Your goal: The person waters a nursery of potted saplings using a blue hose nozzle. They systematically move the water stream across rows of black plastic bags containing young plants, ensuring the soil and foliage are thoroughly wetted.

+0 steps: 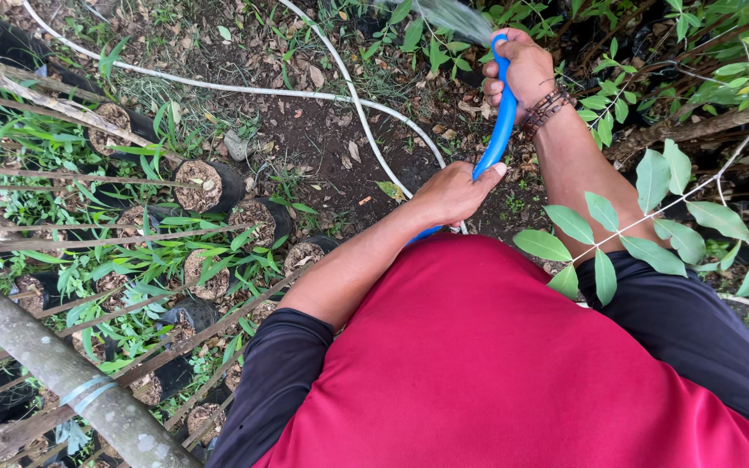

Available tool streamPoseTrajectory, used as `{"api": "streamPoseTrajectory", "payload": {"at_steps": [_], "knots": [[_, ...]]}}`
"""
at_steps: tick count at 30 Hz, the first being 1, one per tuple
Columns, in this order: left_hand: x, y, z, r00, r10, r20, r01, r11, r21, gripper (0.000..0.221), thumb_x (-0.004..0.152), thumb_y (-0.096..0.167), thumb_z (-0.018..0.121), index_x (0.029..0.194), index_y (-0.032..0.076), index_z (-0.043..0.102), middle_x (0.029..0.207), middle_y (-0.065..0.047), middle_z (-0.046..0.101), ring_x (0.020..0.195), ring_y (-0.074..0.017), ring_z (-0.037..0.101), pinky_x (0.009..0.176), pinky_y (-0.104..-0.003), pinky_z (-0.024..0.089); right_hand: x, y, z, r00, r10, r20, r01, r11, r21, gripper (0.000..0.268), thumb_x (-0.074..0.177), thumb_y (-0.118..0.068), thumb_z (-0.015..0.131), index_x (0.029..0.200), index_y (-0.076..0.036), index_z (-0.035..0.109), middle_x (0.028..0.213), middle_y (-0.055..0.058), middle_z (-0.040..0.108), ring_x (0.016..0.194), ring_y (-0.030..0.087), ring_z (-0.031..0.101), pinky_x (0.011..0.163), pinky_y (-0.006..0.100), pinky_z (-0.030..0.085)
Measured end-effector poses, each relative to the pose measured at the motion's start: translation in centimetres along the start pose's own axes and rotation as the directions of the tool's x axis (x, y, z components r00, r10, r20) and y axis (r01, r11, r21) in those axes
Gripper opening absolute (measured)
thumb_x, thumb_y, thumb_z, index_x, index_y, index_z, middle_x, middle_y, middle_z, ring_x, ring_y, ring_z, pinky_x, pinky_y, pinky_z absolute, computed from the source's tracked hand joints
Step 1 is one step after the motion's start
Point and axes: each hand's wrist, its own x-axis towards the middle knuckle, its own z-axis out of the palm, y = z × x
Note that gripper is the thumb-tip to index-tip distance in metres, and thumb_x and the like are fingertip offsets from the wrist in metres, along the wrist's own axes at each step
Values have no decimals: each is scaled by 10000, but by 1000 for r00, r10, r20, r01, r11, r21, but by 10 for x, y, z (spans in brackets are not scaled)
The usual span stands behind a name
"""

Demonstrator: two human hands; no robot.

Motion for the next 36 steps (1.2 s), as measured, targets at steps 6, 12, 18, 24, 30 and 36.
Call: {"api": "streamPoseTrajectory", "payload": {"at_steps": [6, 12, 18, 24, 30, 36], "knots": [[0, 1, -1, 1000, -16, -10, 17, 1000, 10, 713, 972, 642, 426, 568, 64, 536, 448, -52, 531, 384, -203, 621, 430, -394, 529, -1, 0, 0, 995, -85, -57, 85, 996, 1, 211, 1042, -142, 488, 1242, -192, 534, 745, 55, 550, 482, 150, 476, 401, 325, 407], [0, 0, -2, 999, -33, -11, 33, 999, -10, 707, 972, 633, 435, 570, 60, 528, 452, -47, 513, 373, -206, 612, 409, -387, 525, -4, -1, 5, 983, -155, -101, 155, 988, -2, 174, 1049, -133, 495, 1211, -186, 525, 733, 53, 543, 465, 158, 474, 383, 329, 412], [1, -2, -2, 1000, -14, -12, 14, 1000, -22, 707, 966, 634, 436, 574, 52, 529, 451, -43, 508, 371, -209, 612, 400, -389, 525, -7, -1, 8, 980, -169, -108, 166, 985, -40, 168, 1055, -136, 485, 1211, -184, 524, 736, 44, 546, 461, 151, 472, 381, 320, 406], [2, -4, -3, 1000, -18, -10, 18, 1000, -11, 715, 968, 634, 444, 598, 30, 544, 462, -57, 524, 384, -215, 627, 407, -387, 540, -7, -2, 8, 980, -170, -104, 166, 985, -48, 180, 1050, -132, 481, 1218, -184, 522, 737, 47, 547, 465, 155, 479, 384, 326, 419], [2, -3, -3, 1000, -11, -1, 11, 1000, -15, 711, 962, 639, 432, 613, 33, 557, 471, -52, 530, 399, -219, 657, 411, -381, 567, -8, -2, 8, 979, -176, -102, 172, 984, -47, 183, 1049, -131, 482, 1221, -182, 519, 743, 48, 547, 468, 155, 476, 385, 327, 412], [2, -4, -2, 1000, -9, 5, 9, 1000, -12, 716, 967, 642, 424, 611, 35, 553, 461, -55, 525, 390, -219, 647, 412, -380, 558, -8, -2, 7, 979, -179, -94, 177, 984, -35, 186, 1046, -134, 484, 1224, -180, 516, 742, 51, 544, 467, 158, 477, 384, 329, 413]]}}
